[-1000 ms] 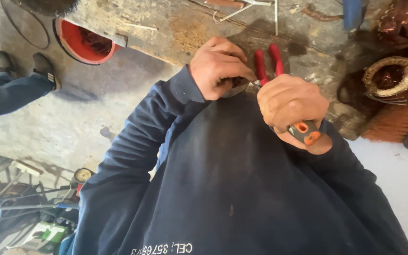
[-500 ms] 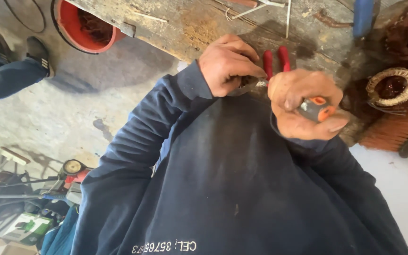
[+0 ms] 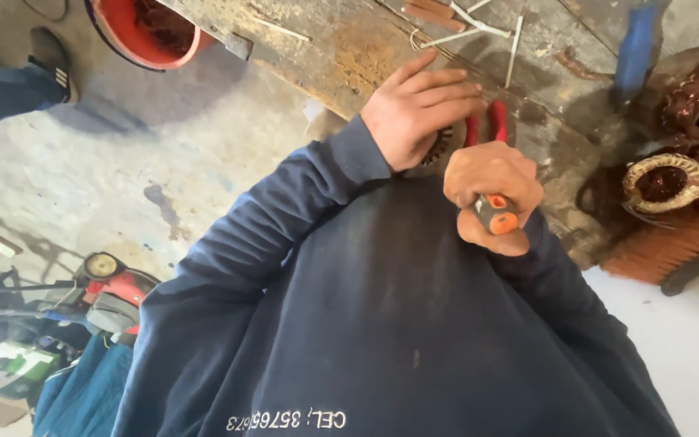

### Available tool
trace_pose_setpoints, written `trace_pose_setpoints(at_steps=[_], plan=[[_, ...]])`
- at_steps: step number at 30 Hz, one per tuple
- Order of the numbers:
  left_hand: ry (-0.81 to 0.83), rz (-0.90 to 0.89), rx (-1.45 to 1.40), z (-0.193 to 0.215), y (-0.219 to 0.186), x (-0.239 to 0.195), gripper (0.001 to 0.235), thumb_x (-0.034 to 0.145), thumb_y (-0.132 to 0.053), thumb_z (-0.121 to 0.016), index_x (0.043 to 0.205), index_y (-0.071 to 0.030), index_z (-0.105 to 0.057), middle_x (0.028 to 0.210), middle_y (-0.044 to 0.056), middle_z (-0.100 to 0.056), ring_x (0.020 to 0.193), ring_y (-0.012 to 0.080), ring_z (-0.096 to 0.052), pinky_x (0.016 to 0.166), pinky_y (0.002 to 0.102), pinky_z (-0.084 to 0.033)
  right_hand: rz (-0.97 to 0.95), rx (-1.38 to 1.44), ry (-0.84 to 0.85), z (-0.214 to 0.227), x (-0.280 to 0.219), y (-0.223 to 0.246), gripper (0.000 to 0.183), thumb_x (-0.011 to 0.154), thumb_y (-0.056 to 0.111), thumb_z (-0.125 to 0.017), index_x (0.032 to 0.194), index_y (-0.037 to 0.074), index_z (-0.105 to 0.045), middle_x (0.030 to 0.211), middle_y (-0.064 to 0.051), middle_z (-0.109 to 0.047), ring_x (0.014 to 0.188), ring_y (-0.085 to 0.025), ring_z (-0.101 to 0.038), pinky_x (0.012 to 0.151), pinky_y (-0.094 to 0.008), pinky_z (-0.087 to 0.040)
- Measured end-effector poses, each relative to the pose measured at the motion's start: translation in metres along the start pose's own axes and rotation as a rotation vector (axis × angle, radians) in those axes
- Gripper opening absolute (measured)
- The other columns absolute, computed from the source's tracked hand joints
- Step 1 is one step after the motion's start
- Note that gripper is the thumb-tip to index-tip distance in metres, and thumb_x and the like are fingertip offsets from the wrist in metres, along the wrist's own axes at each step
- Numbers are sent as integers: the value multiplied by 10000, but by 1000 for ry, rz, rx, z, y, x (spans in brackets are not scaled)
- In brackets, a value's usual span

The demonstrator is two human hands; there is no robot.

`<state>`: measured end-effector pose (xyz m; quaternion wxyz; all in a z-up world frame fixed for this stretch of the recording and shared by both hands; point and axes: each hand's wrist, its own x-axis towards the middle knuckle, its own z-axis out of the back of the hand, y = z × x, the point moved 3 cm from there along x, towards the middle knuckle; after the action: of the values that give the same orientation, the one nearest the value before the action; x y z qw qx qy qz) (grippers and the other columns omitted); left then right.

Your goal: Dismantling an electric motor stator to remove copper windings using a screwdriver and pliers.

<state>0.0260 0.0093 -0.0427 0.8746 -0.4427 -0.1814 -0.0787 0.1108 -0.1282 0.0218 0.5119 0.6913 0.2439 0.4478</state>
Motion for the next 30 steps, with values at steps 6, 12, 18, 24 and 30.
trace_pose_setpoints(at_steps=[6, 12, 18, 24, 30], plan=[[25, 155, -17, -11, 8, -5, 493, 814, -32, -673, 1304, -94, -677, 1350, 85, -682, 1293, 294, -615, 1090, 419, -519, -103, 361, 282, -4, 6, 6, 465, 991, 505, -560, 805, 79, -534, 697, -7, -553, 527, -206, -545, 474, -319, -393], [36, 144, 13, -16, 5, -10, 385, 853, -80, -710, 1237, -80, -683, 1316, 97, -681, 1233, 329, -619, 1033, 424, -525, -94, -202, 39, 6, -17, -4, 392, 1048, 259, -695, 784, 77, -469, 730, -105, -608, 695, -342, -625, 688, -523, -505], [-1, 120, 42, -15, 5, -9, 383, 844, -83, -697, 1227, -96, -697, 1321, 73, -679, 1252, 305, -625, 1064, 420, -521, 61, 83, 13, -5, -11, -6, 526, 1012, 491, -681, 855, 47, -445, 668, -99, -544, 528, -271, -496, 543, -407, -444], [-1, 170, 110, -19, 5, -9, 358, 837, -124, -709, 1194, -119, -709, 1316, 69, -685, 1248, 280, -614, 1020, 411, -507, 35, 247, -82, 2, -1, 9, 635, 989, 646, -540, 758, 56, -496, 552, -42, -496, 420, -194, -466, 433, -364, -376], [6, 170, 101, -24, 3, -6, 405, 814, -162, -713, 1215, -105, -709, 1316, 74, -680, 1238, 287, -605, 1000, 425, -502, -310, 274, -351, 39, -44, 24, 653, 962, 663, -565, 774, 38, -561, 553, -104, -521, 461, -225, -475, 515, -359, -364]])
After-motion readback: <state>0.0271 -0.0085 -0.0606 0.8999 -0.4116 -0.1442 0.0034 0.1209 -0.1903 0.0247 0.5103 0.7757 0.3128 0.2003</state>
